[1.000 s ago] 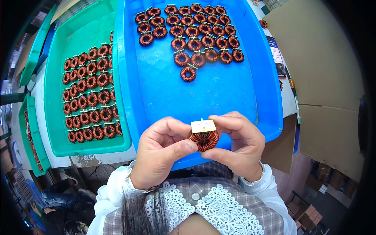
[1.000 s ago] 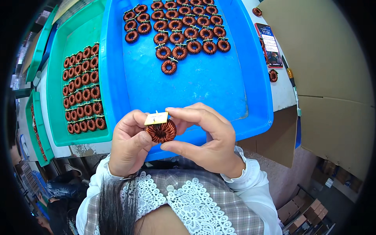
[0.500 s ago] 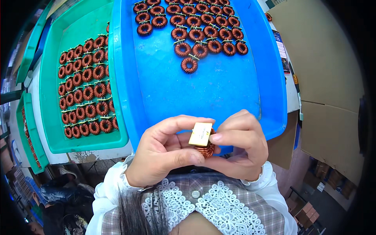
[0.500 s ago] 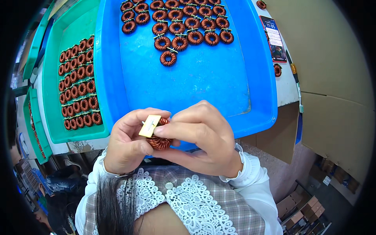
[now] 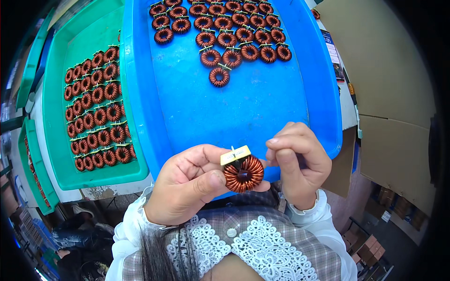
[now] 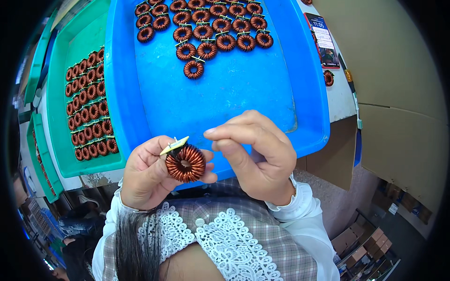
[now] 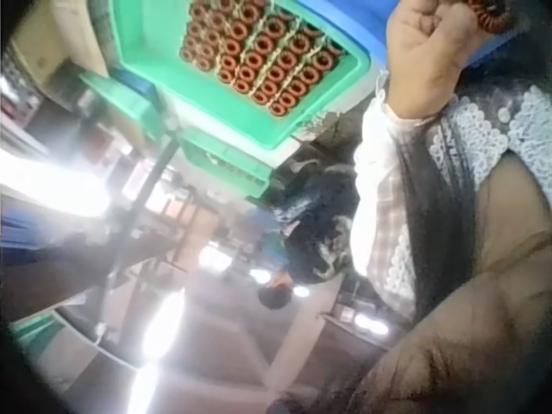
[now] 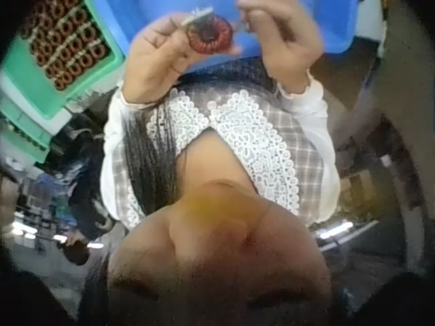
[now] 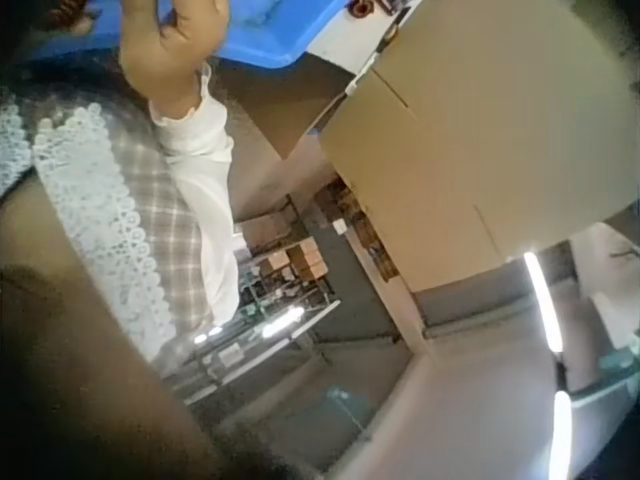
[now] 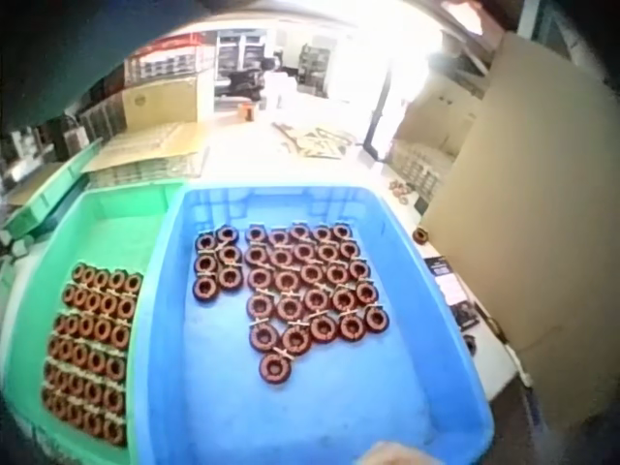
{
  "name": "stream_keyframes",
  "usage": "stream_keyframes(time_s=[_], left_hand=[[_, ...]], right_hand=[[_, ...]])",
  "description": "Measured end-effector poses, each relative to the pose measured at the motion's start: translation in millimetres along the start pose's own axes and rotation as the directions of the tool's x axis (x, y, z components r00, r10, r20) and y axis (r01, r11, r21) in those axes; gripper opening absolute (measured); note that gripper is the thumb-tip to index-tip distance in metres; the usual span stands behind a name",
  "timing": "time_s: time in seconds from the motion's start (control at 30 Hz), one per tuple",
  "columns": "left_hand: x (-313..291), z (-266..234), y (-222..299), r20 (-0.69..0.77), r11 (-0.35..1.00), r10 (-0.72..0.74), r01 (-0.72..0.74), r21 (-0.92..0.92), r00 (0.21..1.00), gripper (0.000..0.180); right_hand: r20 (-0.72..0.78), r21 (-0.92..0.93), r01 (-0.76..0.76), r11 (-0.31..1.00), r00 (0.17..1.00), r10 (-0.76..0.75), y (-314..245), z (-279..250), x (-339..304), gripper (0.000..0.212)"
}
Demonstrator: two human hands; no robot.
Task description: Inspecting and preparing toroidal inductors by cleaning them with a brush and adjusting them with a screwdriver.
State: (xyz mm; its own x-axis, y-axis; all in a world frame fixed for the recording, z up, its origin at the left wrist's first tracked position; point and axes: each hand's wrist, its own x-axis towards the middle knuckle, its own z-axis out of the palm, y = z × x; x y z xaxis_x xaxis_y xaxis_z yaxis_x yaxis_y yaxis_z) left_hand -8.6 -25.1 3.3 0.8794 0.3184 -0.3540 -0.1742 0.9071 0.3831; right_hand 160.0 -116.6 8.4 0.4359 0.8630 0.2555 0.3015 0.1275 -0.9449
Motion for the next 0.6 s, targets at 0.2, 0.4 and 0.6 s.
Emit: stream_keyframes(time_s=[0.2, 0.4, 0.6], left_hand=[[1, 8, 5, 0.007, 0.999, -0.029, 0.029, -0.021, 1.0, 0.042], [2, 10, 5, 0.013, 0.999, -0.054, 0.054, -0.007, 0.998, 0.044], [2, 8, 7, -0.015, 0.997, -0.068, 0.067, -0.041, 0.998, 0.045]], right_hand=[[0.027, 0.13, 0.036, 0.991, 0.999, -0.04, 7, -3, 0, 0.005], [0.341, 0.878, -0.151, 0.453, 0.863, -0.372, -3, -15, 9, 0.035], [0.374, 0.928, -0.283, 0.244, 0.702, -0.606, -45, -17, 23, 0.047]])
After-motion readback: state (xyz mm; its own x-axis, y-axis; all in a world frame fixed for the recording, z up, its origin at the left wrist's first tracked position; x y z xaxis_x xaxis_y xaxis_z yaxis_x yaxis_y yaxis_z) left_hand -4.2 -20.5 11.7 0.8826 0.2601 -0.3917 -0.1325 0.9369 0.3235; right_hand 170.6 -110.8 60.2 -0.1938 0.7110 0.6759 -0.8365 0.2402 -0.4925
